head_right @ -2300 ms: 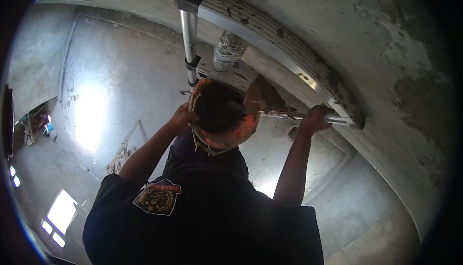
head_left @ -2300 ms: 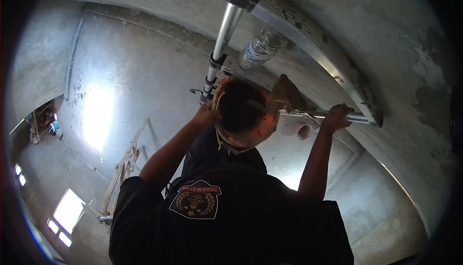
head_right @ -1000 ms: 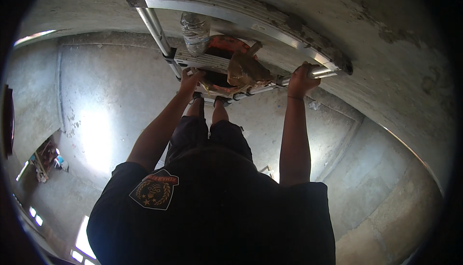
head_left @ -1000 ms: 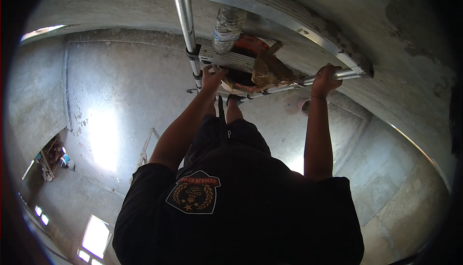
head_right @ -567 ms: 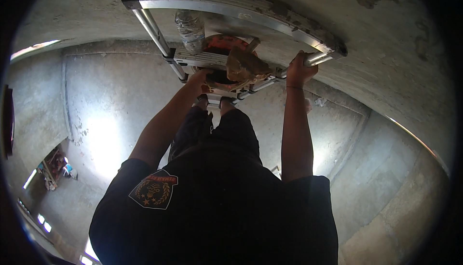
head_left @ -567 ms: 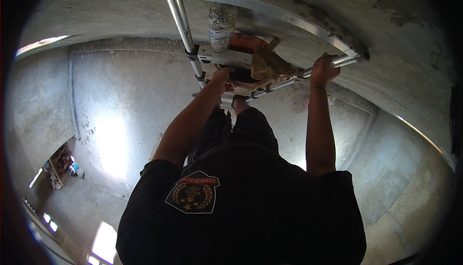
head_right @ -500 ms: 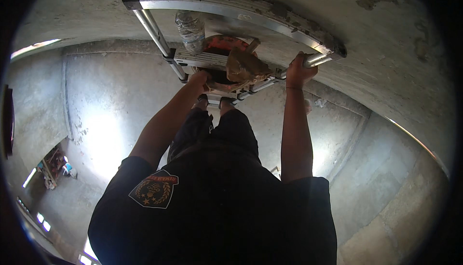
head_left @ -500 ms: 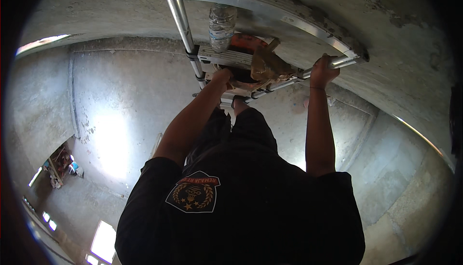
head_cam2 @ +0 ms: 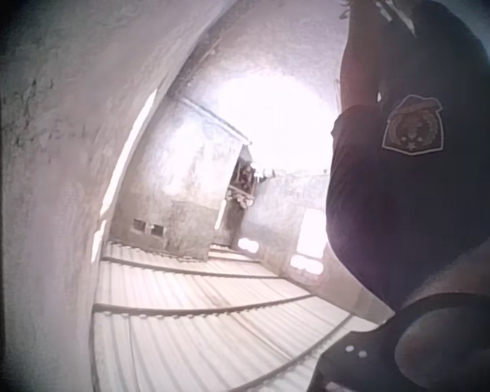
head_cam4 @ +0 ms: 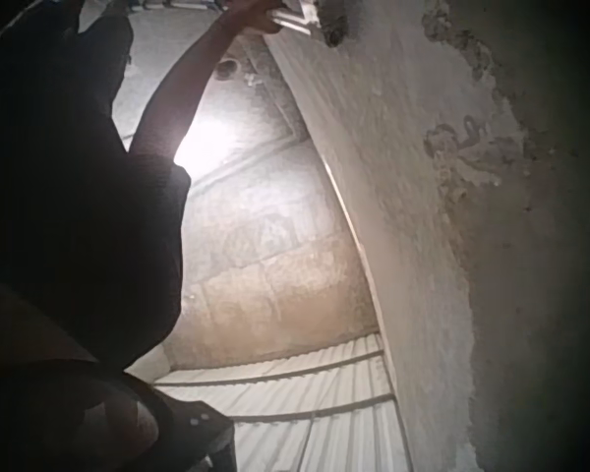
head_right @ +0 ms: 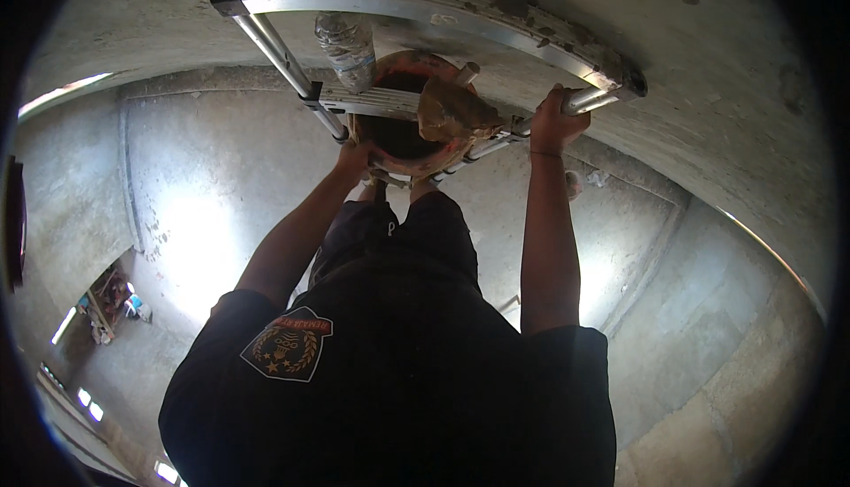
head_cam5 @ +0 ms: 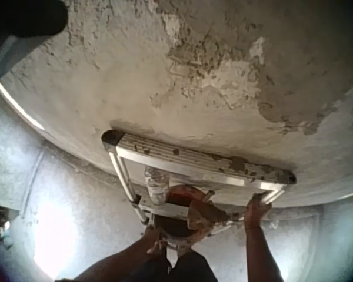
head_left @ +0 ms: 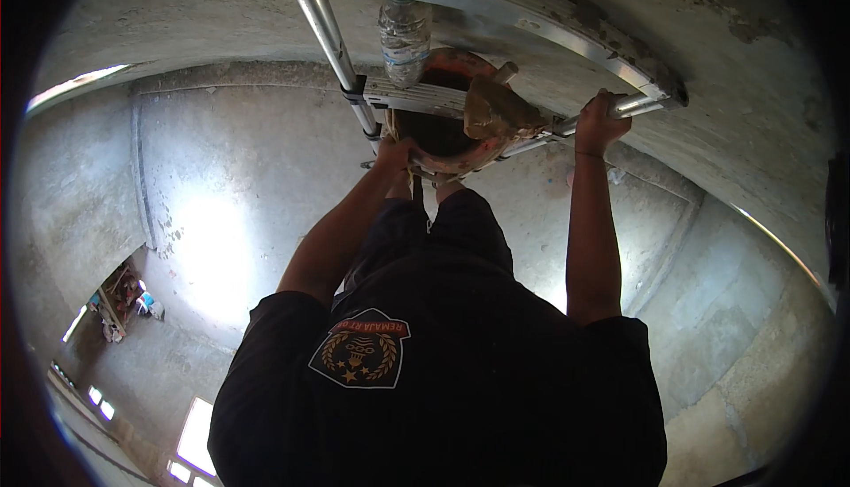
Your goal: Smoothing freshly applied plaster on the ceiling using a wet cloth.
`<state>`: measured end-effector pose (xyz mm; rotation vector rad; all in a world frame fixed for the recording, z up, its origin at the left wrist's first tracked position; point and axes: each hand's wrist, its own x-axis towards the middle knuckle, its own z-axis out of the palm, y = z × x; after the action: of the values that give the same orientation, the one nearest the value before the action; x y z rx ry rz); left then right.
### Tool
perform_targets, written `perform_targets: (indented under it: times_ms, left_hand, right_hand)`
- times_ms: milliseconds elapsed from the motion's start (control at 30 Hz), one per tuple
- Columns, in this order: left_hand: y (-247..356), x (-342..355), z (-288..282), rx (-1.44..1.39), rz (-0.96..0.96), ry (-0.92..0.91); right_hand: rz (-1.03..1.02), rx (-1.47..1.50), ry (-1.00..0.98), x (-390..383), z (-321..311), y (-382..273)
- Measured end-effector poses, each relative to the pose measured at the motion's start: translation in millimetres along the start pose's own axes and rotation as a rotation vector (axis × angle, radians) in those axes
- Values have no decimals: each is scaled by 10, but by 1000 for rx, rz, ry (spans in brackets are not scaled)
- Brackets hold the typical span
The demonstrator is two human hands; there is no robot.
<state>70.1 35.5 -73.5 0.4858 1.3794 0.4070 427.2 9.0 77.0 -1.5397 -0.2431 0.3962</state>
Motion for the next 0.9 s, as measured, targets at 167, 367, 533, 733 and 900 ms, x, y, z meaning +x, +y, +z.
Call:
perform_targets:
  times_ms: [167,367,533,733,900]
  left_hand:
    - [-7,298,-65,292,-98,73]
    - [159,22,159,338,-75,193]
    - [387,-340,-41,272,52,363]
    - [1522,-946,-215,285,1039,589]
    - [2465,-672,100,486,1473,463]
  right_hand:
    - [-20,-19,-21,0,64,-30]
    - [-1,-23,-4,-39,23,-66]
    - [-37,-22,8,-46,60,-23]
    - [-103,-27,41,6,32,26]
    - [-105,-194,3,-36,-36,-52]
